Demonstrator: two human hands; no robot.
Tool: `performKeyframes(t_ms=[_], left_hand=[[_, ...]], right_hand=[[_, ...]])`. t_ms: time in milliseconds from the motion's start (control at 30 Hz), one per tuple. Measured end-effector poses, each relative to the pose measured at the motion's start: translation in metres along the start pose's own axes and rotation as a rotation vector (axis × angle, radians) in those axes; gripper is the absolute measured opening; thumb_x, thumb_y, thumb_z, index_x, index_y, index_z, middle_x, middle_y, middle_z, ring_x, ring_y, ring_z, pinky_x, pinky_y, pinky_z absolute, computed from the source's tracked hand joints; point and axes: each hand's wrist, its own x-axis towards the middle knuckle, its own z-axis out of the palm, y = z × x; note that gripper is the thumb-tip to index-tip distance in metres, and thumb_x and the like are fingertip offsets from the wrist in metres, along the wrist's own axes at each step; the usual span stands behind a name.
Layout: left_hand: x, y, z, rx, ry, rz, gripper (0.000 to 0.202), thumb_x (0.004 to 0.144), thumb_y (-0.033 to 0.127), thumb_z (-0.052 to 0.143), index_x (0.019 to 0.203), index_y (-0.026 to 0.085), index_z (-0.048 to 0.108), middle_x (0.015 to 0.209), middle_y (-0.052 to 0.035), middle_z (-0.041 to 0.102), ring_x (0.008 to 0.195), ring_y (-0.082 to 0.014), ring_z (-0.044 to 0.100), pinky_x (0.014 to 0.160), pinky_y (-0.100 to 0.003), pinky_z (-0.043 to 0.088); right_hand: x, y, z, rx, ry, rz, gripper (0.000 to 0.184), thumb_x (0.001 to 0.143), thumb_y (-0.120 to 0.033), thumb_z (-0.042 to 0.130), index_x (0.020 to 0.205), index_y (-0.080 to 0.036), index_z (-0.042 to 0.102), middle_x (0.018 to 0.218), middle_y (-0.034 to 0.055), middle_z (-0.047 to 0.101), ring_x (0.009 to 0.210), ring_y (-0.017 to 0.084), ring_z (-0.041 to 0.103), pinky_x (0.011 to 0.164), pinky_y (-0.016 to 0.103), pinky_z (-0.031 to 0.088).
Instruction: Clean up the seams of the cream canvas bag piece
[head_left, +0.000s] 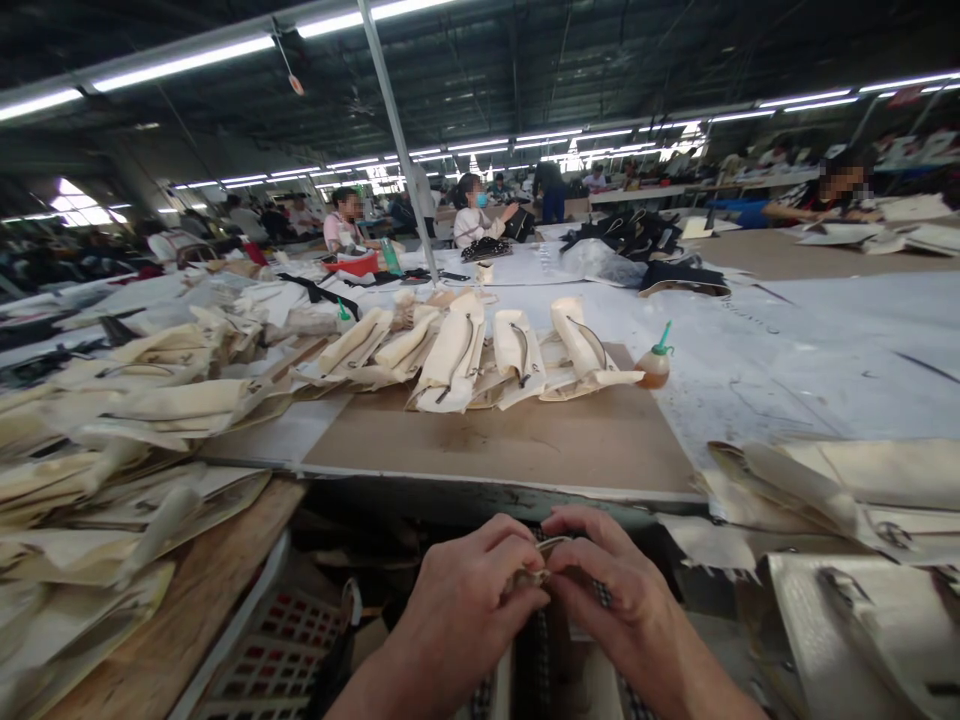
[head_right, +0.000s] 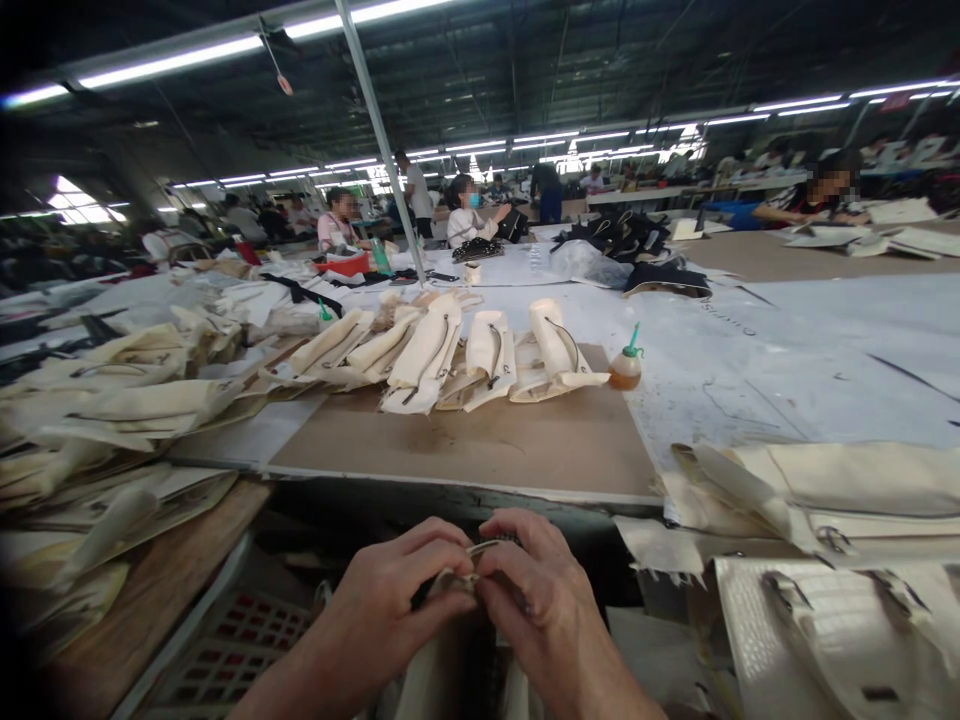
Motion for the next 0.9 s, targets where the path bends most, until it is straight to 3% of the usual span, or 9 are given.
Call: performKeyframes(t_ms=[200,333,467,533,633,767,900], left_hand=[[0.015,0.013,-0.005,0.253,-0.090,0.009,0.013,0.082,0.014,0.072,0.076,0.018,0.061,0.091,0.0021,0.067,0.081,-0.0158,0.065,0.070,-0.026,0.043],[0.020,0.012,0.001,0.294,-0.030,0.056,0.013,0.086,0.015,0.068,0.074,0.018,0.063,0.084,0.0020,0.064,0.076,-0.0146,0.062,0.064,-0.026,0.039],[0.020,0.011,0.007,0.173,0.075,0.137,0.017,0.084,0.004,0.061,0.072,0.016,0.059,0.084,0.0002,0.060,0.077,-0.0137,0.058,0.065,-0.024,0.039],[0.020,0.010,0.008,0.050,0.117,0.166,0.020,0.081,-0.001,0.058,0.069,0.016,0.056,0.087,-0.0009,0.060,0.079,-0.0134,0.058,0.068,-0.022,0.041],[0.020,0.006,0.011,-0.120,0.155,0.199,0.022,0.081,-0.002,0.055,0.068,0.016,0.055,0.093,-0.0021,0.063,0.083,-0.0132,0.059,0.072,-0.021,0.044],[0.018,-0.001,0.017,-0.225,0.195,0.216,0.021,0.082,0.000,0.054,0.072,0.017,0.058,0.096,-0.0019,0.067,0.088,-0.0142,0.063,0.078,-0.022,0.047],[0.014,-0.005,0.023,-0.247,0.276,0.266,0.019,0.084,0.002,0.053,0.073,0.018,0.057,0.092,-0.0021,0.067,0.082,-0.0134,0.064,0.073,-0.021,0.049]], right_hand=[[0.001,-0.003,-0.001,0.025,0.038,-0.041,0.017,0.093,-0.012,0.050,0.092,-0.024,0.062,0.114,0.0043,0.061,0.110,0.015,0.060,0.094,0.024,0.050],[-0.006,-0.001,-0.002,0.047,0.067,-0.029,0.018,0.094,-0.011,0.046,0.093,-0.024,0.059,0.115,0.0041,0.061,0.110,0.013,0.060,0.094,0.020,0.049],[-0.016,0.009,0.003,0.051,0.119,0.115,0.015,0.091,-0.014,0.051,0.102,-0.024,0.054,0.122,0.0064,0.060,0.113,0.015,0.062,0.095,0.025,0.052],[-0.020,0.014,0.005,0.049,0.143,0.188,0.023,0.090,-0.017,0.053,0.112,-0.023,0.051,0.119,0.0069,0.064,0.107,0.016,0.066,0.092,0.027,0.056],[-0.021,0.017,0.005,0.012,0.139,0.174,0.031,0.092,-0.018,0.054,0.122,-0.024,0.052,0.109,0.0044,0.069,0.095,0.016,0.070,0.084,0.025,0.058],[-0.019,0.014,0.001,-0.002,0.172,0.118,0.024,0.091,-0.018,0.057,0.114,-0.023,0.062,0.101,0.0041,0.072,0.088,0.016,0.070,0.078,0.023,0.058],[-0.015,0.009,-0.004,0.028,0.145,0.129,0.019,0.091,-0.017,0.058,0.107,-0.022,0.065,0.095,0.0023,0.073,0.083,0.015,0.070,0.076,0.021,0.057]])
